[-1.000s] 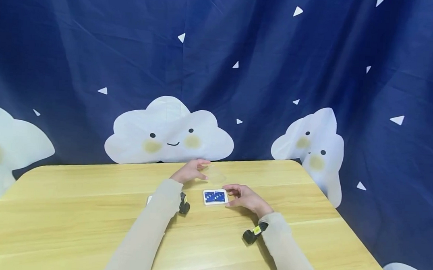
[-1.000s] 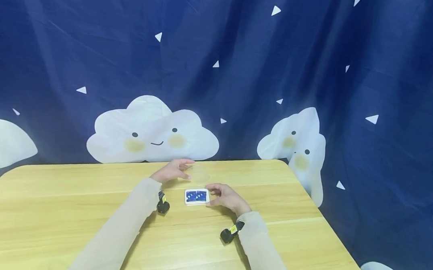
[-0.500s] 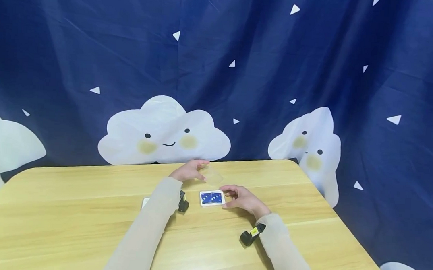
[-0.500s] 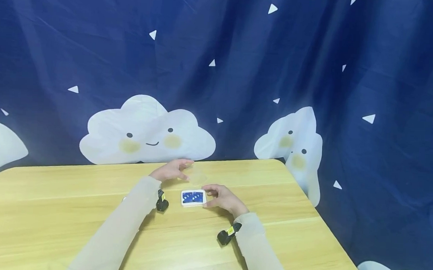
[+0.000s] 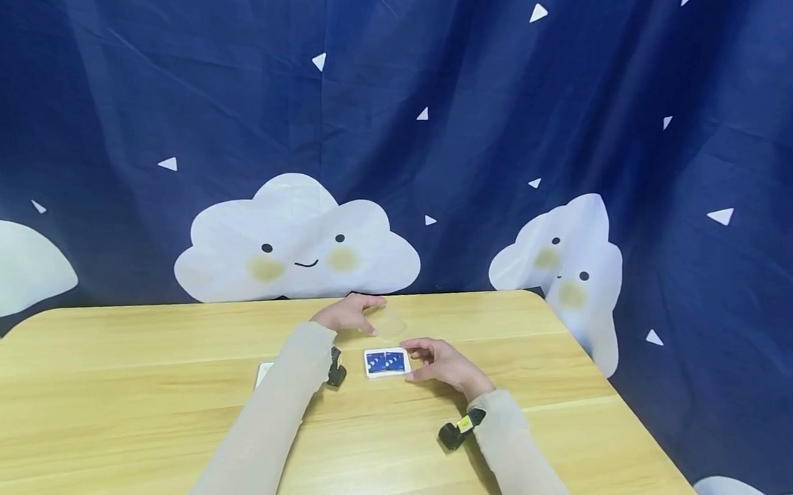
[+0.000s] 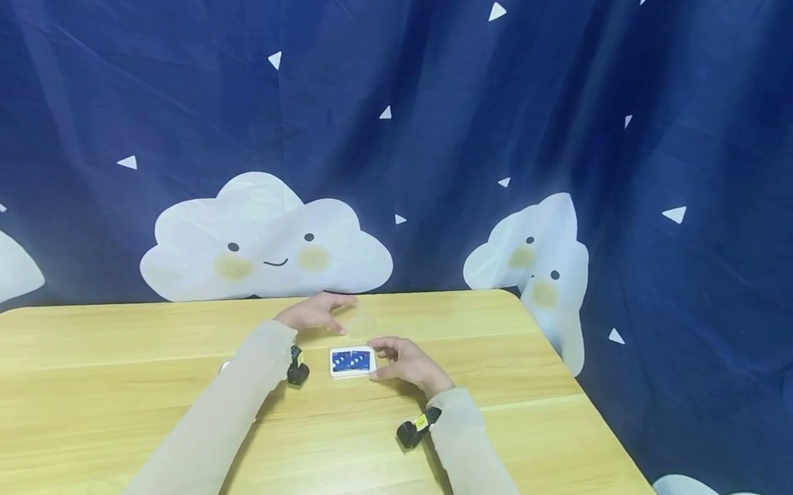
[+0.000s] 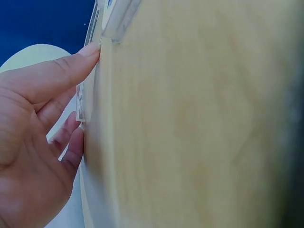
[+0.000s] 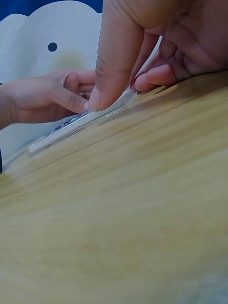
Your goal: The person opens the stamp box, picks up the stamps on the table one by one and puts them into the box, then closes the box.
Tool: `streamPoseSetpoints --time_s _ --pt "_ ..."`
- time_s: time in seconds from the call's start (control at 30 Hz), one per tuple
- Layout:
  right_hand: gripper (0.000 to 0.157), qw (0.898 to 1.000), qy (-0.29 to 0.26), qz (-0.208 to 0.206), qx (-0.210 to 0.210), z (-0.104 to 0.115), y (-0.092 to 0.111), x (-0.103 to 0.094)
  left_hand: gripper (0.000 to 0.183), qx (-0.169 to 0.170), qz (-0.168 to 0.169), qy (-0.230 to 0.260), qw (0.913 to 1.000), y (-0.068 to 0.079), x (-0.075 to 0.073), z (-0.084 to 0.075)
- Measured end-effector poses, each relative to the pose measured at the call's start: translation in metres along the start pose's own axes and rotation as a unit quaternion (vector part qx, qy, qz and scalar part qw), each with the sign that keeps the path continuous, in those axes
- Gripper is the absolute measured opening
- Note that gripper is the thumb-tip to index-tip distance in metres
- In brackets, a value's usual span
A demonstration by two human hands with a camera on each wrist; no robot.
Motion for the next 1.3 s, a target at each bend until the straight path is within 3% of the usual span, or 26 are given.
streamPoseSetpoints --time_s 0.4,0.87,1.03,1.3 --pt "0.059 1.0 -0.011 0.001 -0.003 -0.005 -0.002 0.002 0.059 0.019 -0.009 -0.028 0.9994 0.008 -0.006 -0.005" --pt "0.06 1.0 -0.012 -0.004 -0.013 -0.001 0.0 -0.001 0.06 0.029 -0.013 -0.062 0.9976 0.011 -0.009 -0.004" --pt "0.06 1.0 -0.012 0.0 -0.021 0.0 -0.001 -0.001 0.056 0.013 -0.027 -0.064 0.9975 0.013 -0.013 0.0" --pt "0.058 1.0 0.006 -0.017 0.003 -0.001 -0.002 0.0 0.056 -0.014 -0.046 -0.069 0.9964 0.024 -0.02 0.001"
Point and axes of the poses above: each hand's wrist, its own y-axis away from the middle knuckle, its own x-axis out of the palm, z = x × y, the point moved 7 cm from there along -y, towards the middle knuckle, and after that the axes turned 12 degrees about -z, right-handed, at the moved point
